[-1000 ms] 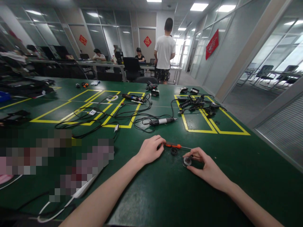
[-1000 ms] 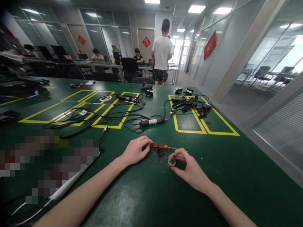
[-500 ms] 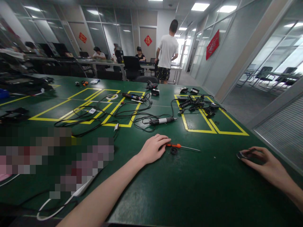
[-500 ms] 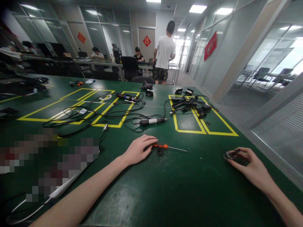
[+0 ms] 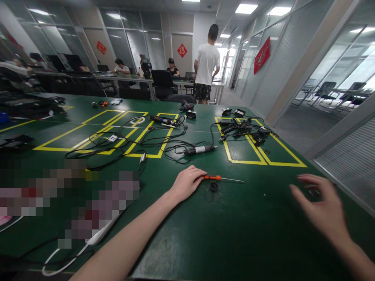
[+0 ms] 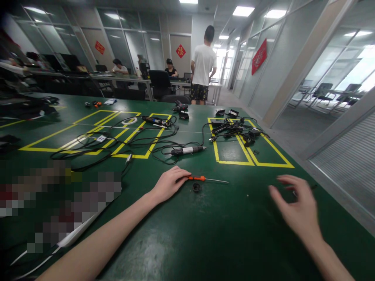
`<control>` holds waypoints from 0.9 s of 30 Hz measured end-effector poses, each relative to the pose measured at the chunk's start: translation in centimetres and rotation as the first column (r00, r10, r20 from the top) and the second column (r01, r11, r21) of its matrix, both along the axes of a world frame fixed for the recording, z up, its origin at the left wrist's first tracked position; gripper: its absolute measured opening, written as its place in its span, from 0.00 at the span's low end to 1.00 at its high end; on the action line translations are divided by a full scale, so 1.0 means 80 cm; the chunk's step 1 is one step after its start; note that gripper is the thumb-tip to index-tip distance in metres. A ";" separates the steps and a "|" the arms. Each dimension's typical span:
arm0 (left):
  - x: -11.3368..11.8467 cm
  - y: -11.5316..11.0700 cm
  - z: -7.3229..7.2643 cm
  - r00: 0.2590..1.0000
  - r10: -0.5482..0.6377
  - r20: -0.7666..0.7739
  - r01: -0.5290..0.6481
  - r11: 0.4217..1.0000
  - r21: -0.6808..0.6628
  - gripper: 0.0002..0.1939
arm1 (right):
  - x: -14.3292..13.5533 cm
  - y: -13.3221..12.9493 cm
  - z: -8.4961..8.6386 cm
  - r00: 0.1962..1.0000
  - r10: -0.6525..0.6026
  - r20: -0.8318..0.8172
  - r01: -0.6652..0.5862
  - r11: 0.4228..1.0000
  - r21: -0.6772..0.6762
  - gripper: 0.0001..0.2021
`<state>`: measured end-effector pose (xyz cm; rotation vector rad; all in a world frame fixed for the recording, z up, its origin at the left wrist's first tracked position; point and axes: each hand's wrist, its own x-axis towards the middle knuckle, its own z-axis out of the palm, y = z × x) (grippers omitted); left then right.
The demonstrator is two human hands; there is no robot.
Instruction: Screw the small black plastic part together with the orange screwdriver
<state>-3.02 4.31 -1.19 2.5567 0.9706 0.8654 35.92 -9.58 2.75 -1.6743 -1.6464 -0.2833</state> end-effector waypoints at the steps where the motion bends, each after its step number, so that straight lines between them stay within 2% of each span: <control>1: -0.001 0.001 -0.001 1.000 0.024 0.006 -0.024 1.000 -0.001 0.11 | -0.039 0.008 0.006 0.988 0.154 -0.027 -0.156 0.986 -0.063 0.16; 3: -0.004 0.001 -0.001 0.997 0.080 0.013 -0.080 0.997 0.003 0.10 | -0.111 0.029 0.013 0.902 0.430 -0.043 -0.428 0.874 -0.229 0.17; 4: -0.006 0.002 -0.001 0.995 0.099 0.010 -0.099 0.995 0.006 0.10 | -0.141 0.041 0.014 0.855 0.518 -0.031 -0.505 0.817 -0.279 0.19; 6: -0.009 0.002 -0.001 0.993 0.119 -0.009 -0.119 0.993 0.012 0.10 | -0.186 0.065 0.012 0.800 0.600 -0.001 -0.566 0.755 -0.332 0.26; 8: -0.012 0.002 0.000 0.992 0.126 -0.026 -0.125 0.992 0.016 0.10 | -0.211 0.086 0.008 0.766 0.642 0.036 -0.583 0.716 -0.384 0.28; 10: -0.014 0.003 0.001 0.991 0.132 -0.031 -0.132 0.991 0.017 0.09 | -0.219 0.100 0.007 0.721 0.690 0.061 -0.600 0.666 -0.443 0.20; 12: -0.014 0.003 0.003 0.990 0.135 -0.029 -0.135 0.991 0.019 0.09 | -0.214 0.104 0.011 0.723 0.690 0.033 -0.604 0.654 -0.456 0.12; 15: -0.013 0.003 0.004 0.992 0.127 -0.029 -0.126 0.992 0.015 0.09 | -0.181 0.099 0.024 0.805 0.576 -0.142 -0.580 0.714 -0.393 0.10; 17: -0.012 0.003 0.004 0.992 0.124 -0.030 -0.123 0.992 0.012 0.09 | -0.142 0.092 0.029 0.857 0.466 -0.220 -0.516 0.769 -0.378 0.11; 19: -0.012 0.003 0.005 0.992 0.125 -0.027 -0.124 0.992 0.014 0.09 | -0.090 0.084 0.026 0.893 0.388 -0.228 -0.448 0.821 -0.355 0.12; 21: -0.012 0.003 0.004 0.992 0.126 -0.026 -0.125 0.992 0.019 0.09 | -0.034 0.074 0.016 0.935 0.306 -0.180 -0.352 0.860 -0.369 0.13; 24: -0.012 0.003 0.005 0.992 0.122 -0.034 -0.121 0.992 0.020 0.09 | 0.042 0.055 -0.001 0.990 0.138 -0.018 -0.134 0.907 -0.400 0.18; 27: -0.012 0.003 0.006 0.991 0.126 -0.038 -0.126 0.992 0.015 0.09 | 0.091 0.034 -0.013 0.984 0.077 0.158 -0.006 0.912 -0.410 0.21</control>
